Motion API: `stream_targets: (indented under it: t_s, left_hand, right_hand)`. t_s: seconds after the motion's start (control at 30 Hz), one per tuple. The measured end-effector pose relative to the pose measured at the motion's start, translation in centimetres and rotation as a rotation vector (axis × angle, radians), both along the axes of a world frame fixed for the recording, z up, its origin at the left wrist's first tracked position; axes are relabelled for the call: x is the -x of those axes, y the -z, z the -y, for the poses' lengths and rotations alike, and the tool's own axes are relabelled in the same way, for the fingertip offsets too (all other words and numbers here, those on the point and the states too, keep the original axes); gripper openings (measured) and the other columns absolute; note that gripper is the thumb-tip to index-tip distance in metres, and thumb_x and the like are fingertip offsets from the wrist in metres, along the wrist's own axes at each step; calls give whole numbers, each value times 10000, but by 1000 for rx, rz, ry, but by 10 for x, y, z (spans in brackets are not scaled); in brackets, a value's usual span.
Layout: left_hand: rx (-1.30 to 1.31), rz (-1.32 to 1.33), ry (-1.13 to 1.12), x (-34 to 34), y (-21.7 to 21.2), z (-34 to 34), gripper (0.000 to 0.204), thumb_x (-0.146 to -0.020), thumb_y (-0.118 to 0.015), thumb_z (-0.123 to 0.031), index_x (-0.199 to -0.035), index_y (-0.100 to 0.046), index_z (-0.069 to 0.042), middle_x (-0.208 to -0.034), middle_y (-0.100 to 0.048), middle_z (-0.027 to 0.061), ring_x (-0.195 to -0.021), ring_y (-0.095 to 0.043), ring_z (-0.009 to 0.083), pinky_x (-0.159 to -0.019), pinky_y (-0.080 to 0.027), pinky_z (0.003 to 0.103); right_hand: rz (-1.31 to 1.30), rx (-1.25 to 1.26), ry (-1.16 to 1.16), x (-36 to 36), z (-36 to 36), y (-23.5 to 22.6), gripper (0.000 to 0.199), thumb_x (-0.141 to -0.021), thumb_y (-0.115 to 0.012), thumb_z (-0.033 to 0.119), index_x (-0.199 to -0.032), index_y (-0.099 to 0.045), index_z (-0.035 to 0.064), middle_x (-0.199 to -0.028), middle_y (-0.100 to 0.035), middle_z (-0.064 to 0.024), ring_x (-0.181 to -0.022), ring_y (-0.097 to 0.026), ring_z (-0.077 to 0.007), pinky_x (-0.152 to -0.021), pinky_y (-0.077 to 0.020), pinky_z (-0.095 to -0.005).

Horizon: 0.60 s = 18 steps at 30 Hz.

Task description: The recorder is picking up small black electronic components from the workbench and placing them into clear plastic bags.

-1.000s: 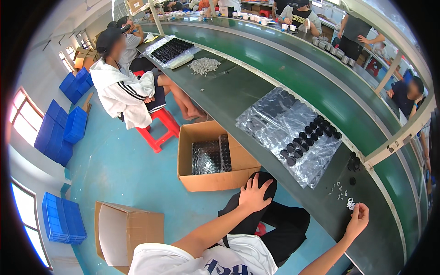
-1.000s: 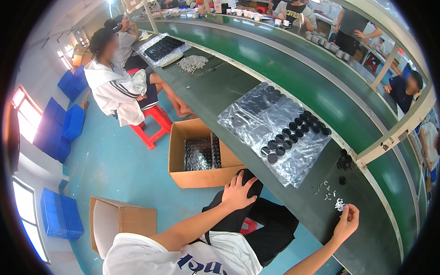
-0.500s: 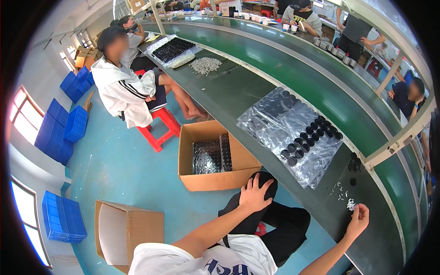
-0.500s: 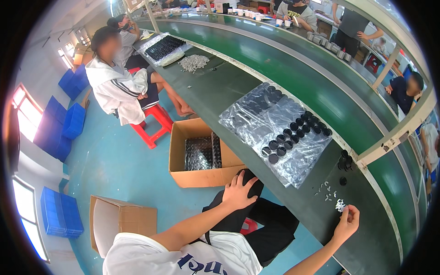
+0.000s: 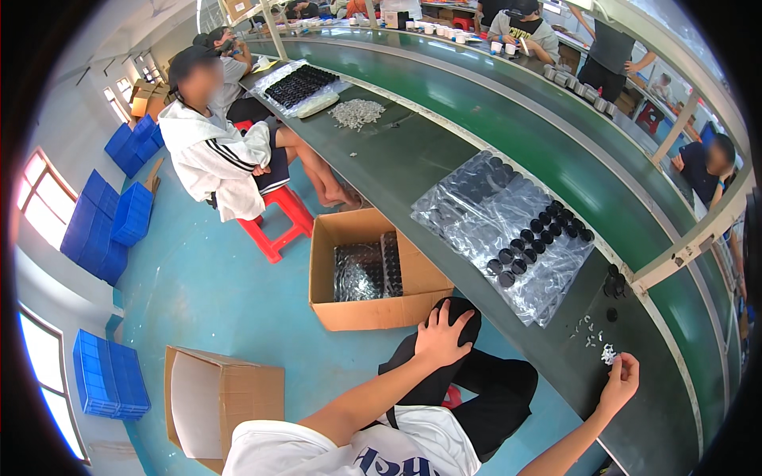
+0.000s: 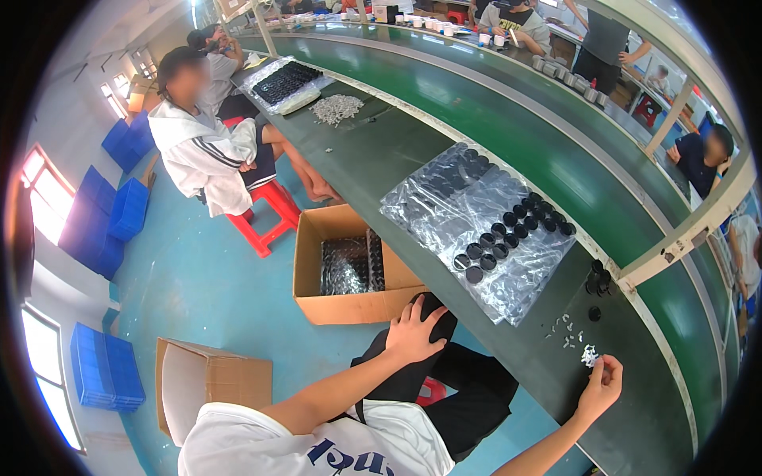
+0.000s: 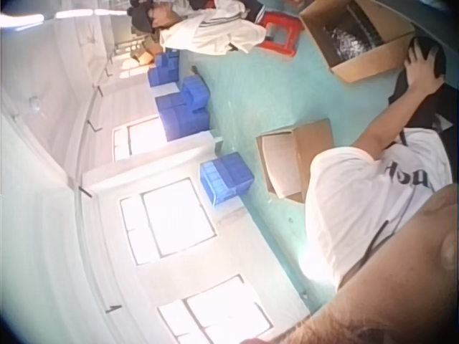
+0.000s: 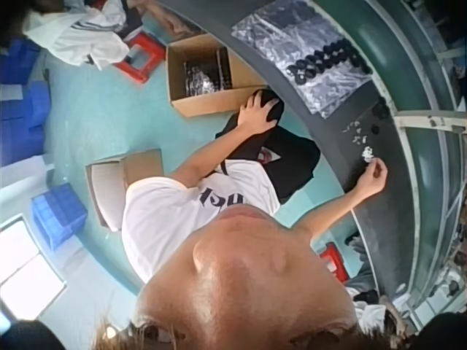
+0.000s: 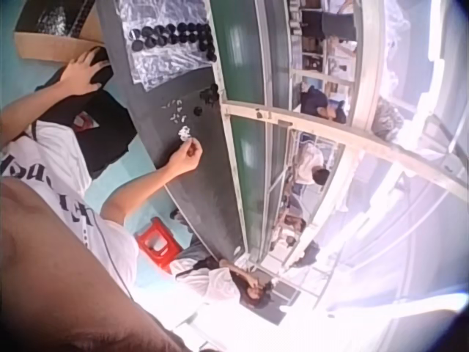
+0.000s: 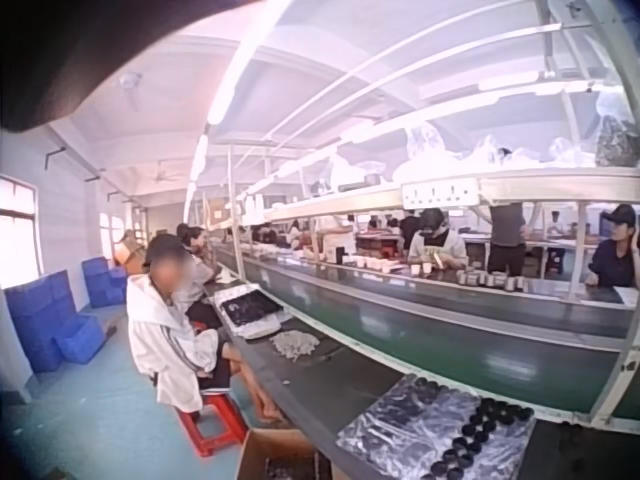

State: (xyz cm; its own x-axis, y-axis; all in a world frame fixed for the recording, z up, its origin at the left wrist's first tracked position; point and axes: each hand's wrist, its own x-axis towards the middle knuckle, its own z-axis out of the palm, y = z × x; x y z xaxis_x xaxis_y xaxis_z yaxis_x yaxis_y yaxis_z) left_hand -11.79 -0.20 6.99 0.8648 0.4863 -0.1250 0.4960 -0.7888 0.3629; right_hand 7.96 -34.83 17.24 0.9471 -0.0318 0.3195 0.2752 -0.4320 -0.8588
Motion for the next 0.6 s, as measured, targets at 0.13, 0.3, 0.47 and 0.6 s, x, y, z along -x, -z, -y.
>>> stream_targets:
  t_s: [0.13,0.3,0.47,0.6]
  left_hand:
    - [-9,10,-1,1,1,0,839,-847,-703,-538,-1577,-319,-383,-1611,-283,237,-1436,-389,441,-1069,-447,607]
    - [-1,11,2,0,1,-1,840,-846,-705,-535,-1576,-320,-381,-1608,-288,238,-1432,-394,440,-1068,-448,606]
    - [-3,20,1,0,1,0,840,-844,-707,-532,-1575,-321,-382,-1605,-292,240,-1428,-399,441,-1064,-450,608]
    - [-5,14,1,1,0,0,841,-845,-706,-531,-1577,-319,-382,-1603,-292,243,-1426,-401,442,-1058,-455,607]
  right_hand:
    - [10,1,5,1,-3,0,72,-980,-680,69,-1041,-688,32,-814,-612,53,-662,-479,-14,-584,-364,-191]
    - [19,8,11,-1,-1,2,76,-977,-676,66,-1041,-686,26,-792,-602,48,-652,-470,-17,-581,-361,-192]
    - [42,3,18,1,-3,0,89,-974,-673,72,-1048,-694,28,-814,-614,39,-668,-489,-29,-596,-396,-199]
    - [53,-19,12,2,-5,-1,69,-969,-663,58,-1023,-690,26,-812,-615,38,-663,-489,-31,-598,-398,-198]
